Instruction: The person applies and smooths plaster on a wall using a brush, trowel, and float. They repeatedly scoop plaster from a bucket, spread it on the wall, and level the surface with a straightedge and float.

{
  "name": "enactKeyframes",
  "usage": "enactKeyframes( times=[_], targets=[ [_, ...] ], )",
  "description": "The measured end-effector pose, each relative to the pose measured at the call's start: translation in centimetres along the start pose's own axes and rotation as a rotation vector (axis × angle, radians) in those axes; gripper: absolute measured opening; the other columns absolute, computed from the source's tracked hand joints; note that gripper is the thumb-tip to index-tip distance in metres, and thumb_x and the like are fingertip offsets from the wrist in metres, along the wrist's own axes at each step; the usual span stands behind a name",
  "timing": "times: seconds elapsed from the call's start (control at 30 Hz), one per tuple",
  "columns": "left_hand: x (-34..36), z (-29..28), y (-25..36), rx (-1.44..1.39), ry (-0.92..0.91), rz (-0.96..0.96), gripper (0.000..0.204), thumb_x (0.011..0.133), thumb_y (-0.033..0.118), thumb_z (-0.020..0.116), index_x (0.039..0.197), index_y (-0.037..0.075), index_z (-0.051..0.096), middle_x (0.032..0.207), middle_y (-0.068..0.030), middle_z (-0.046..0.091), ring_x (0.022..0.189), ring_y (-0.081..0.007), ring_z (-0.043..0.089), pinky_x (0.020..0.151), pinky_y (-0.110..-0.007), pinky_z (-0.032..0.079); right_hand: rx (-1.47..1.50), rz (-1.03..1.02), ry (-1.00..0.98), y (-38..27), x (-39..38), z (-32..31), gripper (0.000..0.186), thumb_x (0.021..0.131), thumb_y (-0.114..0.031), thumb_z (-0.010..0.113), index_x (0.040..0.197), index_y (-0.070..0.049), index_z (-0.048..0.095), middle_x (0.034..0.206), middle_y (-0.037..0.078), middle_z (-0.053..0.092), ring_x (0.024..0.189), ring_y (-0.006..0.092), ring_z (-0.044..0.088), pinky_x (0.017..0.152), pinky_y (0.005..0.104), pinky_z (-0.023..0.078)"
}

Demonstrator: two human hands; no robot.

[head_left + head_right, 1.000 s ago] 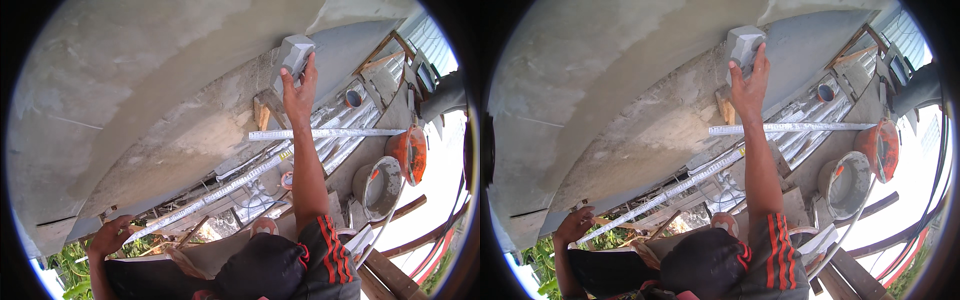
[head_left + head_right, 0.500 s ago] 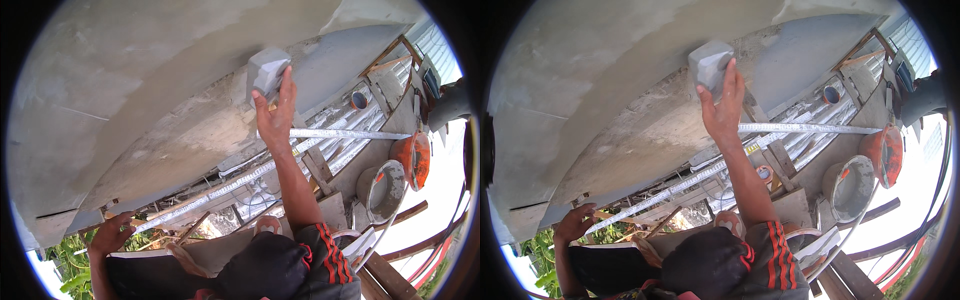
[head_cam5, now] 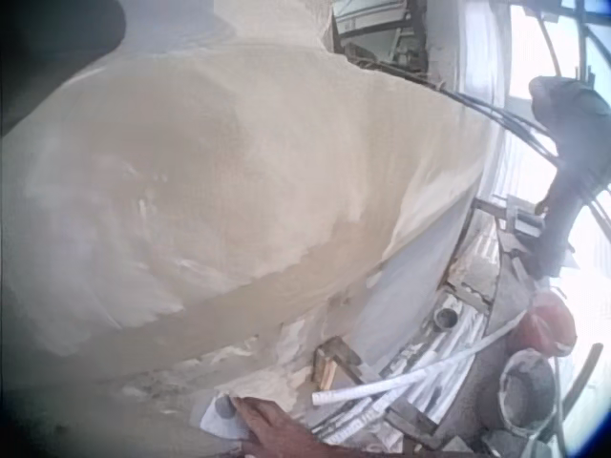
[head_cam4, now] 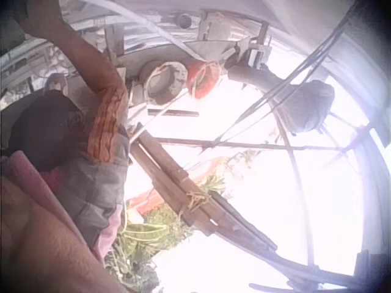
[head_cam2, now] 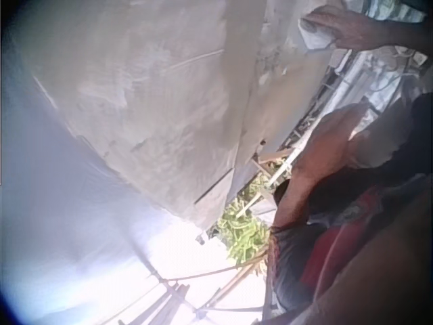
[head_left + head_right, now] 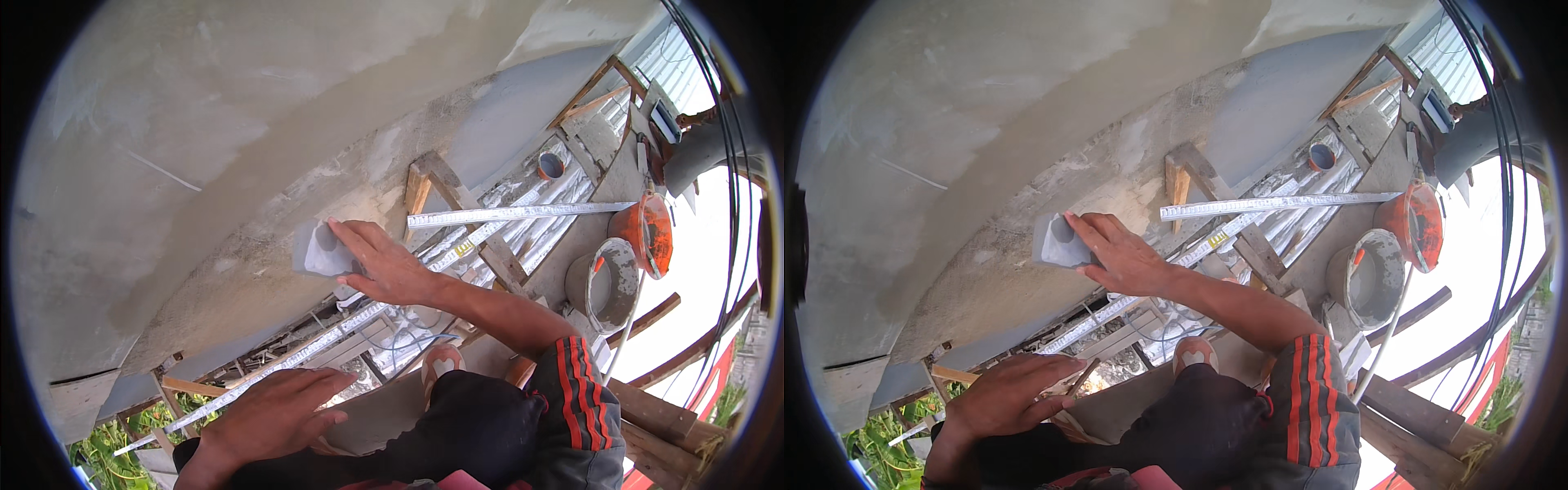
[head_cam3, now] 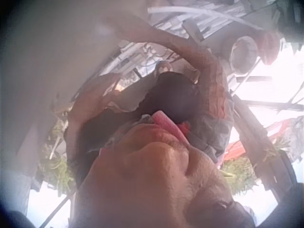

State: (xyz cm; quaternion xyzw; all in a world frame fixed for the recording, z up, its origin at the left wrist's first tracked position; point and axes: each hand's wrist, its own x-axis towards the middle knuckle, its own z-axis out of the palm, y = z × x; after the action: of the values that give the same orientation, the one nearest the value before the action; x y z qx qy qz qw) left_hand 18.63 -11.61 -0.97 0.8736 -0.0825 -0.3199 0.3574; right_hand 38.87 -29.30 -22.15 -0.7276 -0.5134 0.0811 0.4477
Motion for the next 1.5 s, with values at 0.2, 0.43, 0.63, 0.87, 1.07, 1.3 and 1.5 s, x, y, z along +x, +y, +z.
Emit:
enactKeyframes(
  times=[0.2,0.43,0.63,0.87,1.07,1.3,1.5],
  targets=[
    [-3.7,1.5,-5.0,0.281,0.023,0.119,0.052,0.105,0.034,0.072,0.151,0.012,0.063,0.148,-0.0152,0.066,0.138,-0.0350,0.062,0.117,-0.048,0.047,0.131,0.899,0.247,4.9,-4.2,-14.2,0.102,0.103,-0.034,0.079,0.176,-0.005,0.014,0.150,0.024,0.056,0.130,0.0318,0.062,0.112,0.0456,0.052],
    [-3.5,2.1,-7.7,0.400,-0.038,0.192,0.056,0.107,0.036,0.068,0.156,0.011,0.058,0.155,-0.0197,0.061,0.145,-0.0383,0.056,0.123,-0.052,0.042,0.288,0.687,0.963,5.6,0.1,-17.4,0.095,0.099,-0.030,0.076,0.174,-0.003,0.024,0.142,0.018,0.060,0.127,0.0272,0.061,0.106,0.0427,0.052],
    [-4.9,2.5,-8.0,0.414,-0.207,0.125,0.056,0.108,0.038,0.066,0.158,0.013,0.057,0.159,-0.0190,0.058,0.148,-0.0363,0.054,0.125,-0.051,0.041,0.175,0.370,1.021,9.5,3.7,-11.3,0.094,0.100,-0.028,0.077,0.175,-0.002,0.026,0.153,0.023,0.055,0.134,0.0308,0.060,0.113,0.0427,0.050],
    [-4.8,3.0,-7.8,0.466,-0.282,0.071,0.058,0.109,0.042,0.065,0.159,0.014,0.056,0.160,-0.0181,0.058,0.149,-0.0359,0.054,0.125,-0.051,0.041,0.111,0.337,1.042,9.3,5.3,-9.8,0.092,0.100,-0.027,0.078,0.174,0.001,0.030,0.153,0.020,0.060,0.139,0.0272,0.059,0.116,0.0396,0.049],
    [-4.6,3.7,-6.9,0.502,-0.305,0.118,0.060,0.110,0.042,0.063,0.161,0.013,0.054,0.160,-0.0209,0.057,0.148,-0.0374,0.055,0.126,-0.053,0.040,-0.047,0.219,0.972,4.2,7.1,0.6,0.095,0.097,-0.023,0.080,0.173,0.002,0.028,0.155,0.027,0.052,0.140,0.0422,0.055,0.116,0.0476,0.048],
    [-6.3,5.0,-7.9,0.448,-0.156,0.163,0.063,0.098,0.025,0.076,0.156,0.011,0.056,0.162,-0.0167,0.054,0.148,-0.0357,0.054,0.122,-0.048,0.046,0.067,0.219,0.898,-1.2,6.7,6.1,0.098,0.098,-0.027,0.081,0.174,0.002,0.025,0.161,0.030,0.048,0.151,0.0439,0.048,0.123,0.0483,0.043],
    [-6.7,4.6,-7.5,0.399,-0.205,0.124,0.060,0.098,0.024,0.076,0.153,0.009,0.058,0.159,-0.0185,0.056,0.145,-0.0366,0.055,0.121,-0.048,0.046,0.184,0.274,1.071,8.9,4.7,-9.7,0.094,0.105,-0.029,0.079,0.175,0.001,0.024,0.162,0.025,0.052,0.146,0.0297,0.056,0.123,0.0411,0.045]
  ],
)
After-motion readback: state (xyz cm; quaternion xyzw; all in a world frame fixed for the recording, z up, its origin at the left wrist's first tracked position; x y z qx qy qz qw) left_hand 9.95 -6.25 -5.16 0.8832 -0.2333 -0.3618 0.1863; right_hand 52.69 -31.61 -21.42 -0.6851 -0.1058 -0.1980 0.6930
